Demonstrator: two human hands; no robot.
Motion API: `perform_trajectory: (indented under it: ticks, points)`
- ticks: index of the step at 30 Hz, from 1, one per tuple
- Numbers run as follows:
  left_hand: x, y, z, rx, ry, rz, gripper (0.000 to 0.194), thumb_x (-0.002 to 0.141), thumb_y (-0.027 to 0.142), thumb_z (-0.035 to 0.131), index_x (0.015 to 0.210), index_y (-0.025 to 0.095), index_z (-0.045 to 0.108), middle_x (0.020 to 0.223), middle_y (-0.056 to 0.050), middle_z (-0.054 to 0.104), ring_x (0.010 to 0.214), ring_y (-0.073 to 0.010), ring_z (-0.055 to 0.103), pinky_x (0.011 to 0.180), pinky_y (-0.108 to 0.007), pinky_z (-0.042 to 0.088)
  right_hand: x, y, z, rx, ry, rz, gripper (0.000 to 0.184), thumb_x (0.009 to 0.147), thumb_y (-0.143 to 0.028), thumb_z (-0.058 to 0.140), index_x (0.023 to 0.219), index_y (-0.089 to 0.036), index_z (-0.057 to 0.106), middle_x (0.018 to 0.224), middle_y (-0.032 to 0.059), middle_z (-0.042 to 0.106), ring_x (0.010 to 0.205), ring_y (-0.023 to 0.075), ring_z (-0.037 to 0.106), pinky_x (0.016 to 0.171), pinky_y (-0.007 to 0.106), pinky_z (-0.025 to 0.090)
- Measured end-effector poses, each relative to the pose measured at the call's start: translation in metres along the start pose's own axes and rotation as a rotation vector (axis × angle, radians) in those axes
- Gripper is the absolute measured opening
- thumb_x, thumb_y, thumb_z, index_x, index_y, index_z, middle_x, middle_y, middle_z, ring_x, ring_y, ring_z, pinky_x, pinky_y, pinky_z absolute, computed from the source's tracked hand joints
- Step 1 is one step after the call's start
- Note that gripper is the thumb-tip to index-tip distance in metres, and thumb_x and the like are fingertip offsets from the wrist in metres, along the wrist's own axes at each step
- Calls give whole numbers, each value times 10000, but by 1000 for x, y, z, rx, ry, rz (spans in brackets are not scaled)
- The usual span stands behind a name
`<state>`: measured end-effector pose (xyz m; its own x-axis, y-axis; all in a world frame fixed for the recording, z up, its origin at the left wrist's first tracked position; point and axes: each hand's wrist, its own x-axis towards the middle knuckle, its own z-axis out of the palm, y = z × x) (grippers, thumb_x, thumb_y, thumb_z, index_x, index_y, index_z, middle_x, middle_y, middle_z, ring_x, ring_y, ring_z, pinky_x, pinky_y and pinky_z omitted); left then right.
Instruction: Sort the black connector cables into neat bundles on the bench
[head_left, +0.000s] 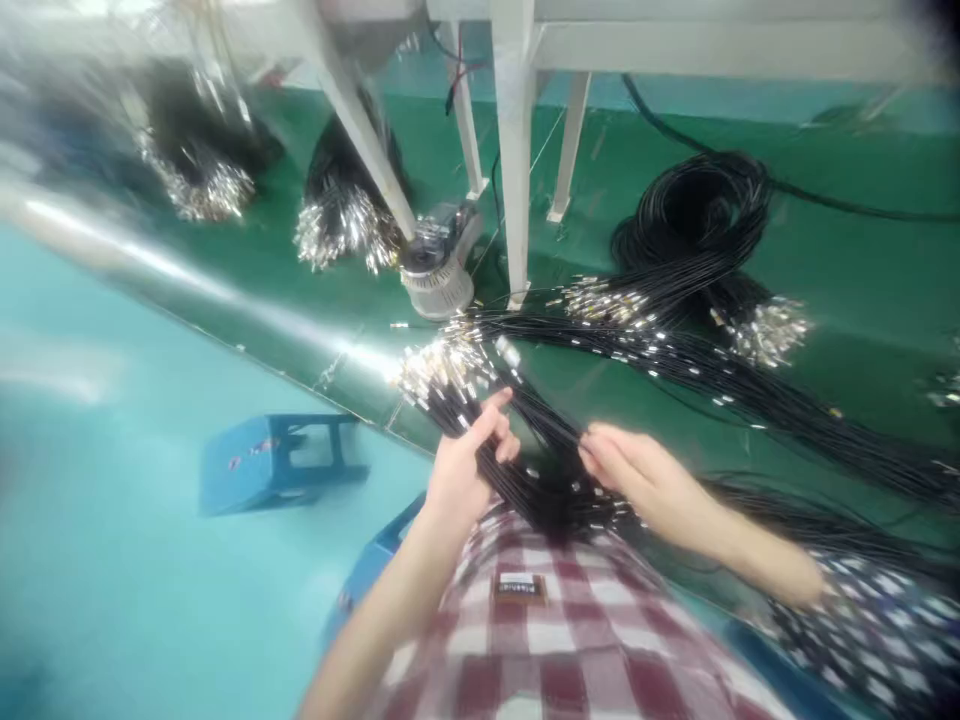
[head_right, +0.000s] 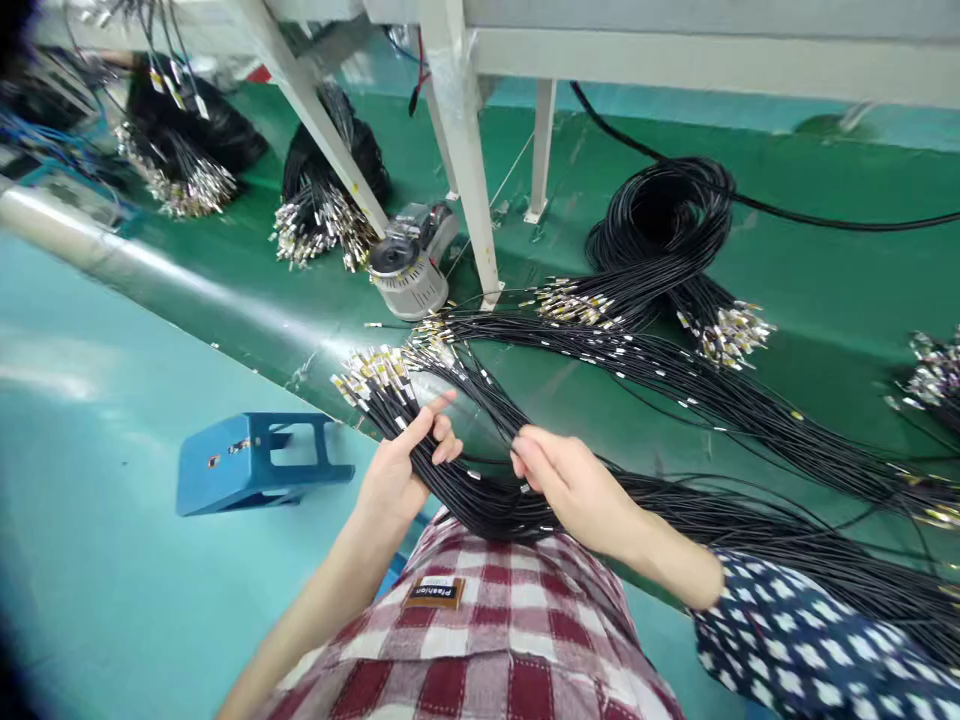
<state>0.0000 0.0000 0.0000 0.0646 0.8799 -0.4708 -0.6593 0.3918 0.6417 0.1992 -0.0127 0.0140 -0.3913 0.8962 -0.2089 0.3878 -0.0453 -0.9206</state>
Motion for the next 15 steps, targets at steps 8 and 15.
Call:
perform_trajectory:
  ticks: [8, 15]
  points:
    - [-4, 5, -14, 34, -19, -195, 248, 711, 318, 780, 681, 113, 642, 644, 20, 506, 509, -76, 488, 527, -238, 472, 30, -10, 38, -524, -220, -135, 278, 1007, -285, 353, 860, -185, 566, 739, 25, 633, 624, 145, 538, 603, 270, 314]
    - [-6, -2, -35, -53, -30, -82, 311, 809, 340, 694, 608, 135, 574, 812, -29, 616, 832, -160, 610, 889, -316, 491, 34, 36, -2, -479, -404, -284, 321, 1012, -367, 369, 952, -192, 630, 890, 47, 661, 867, 168, 585, 831, 310, 393]
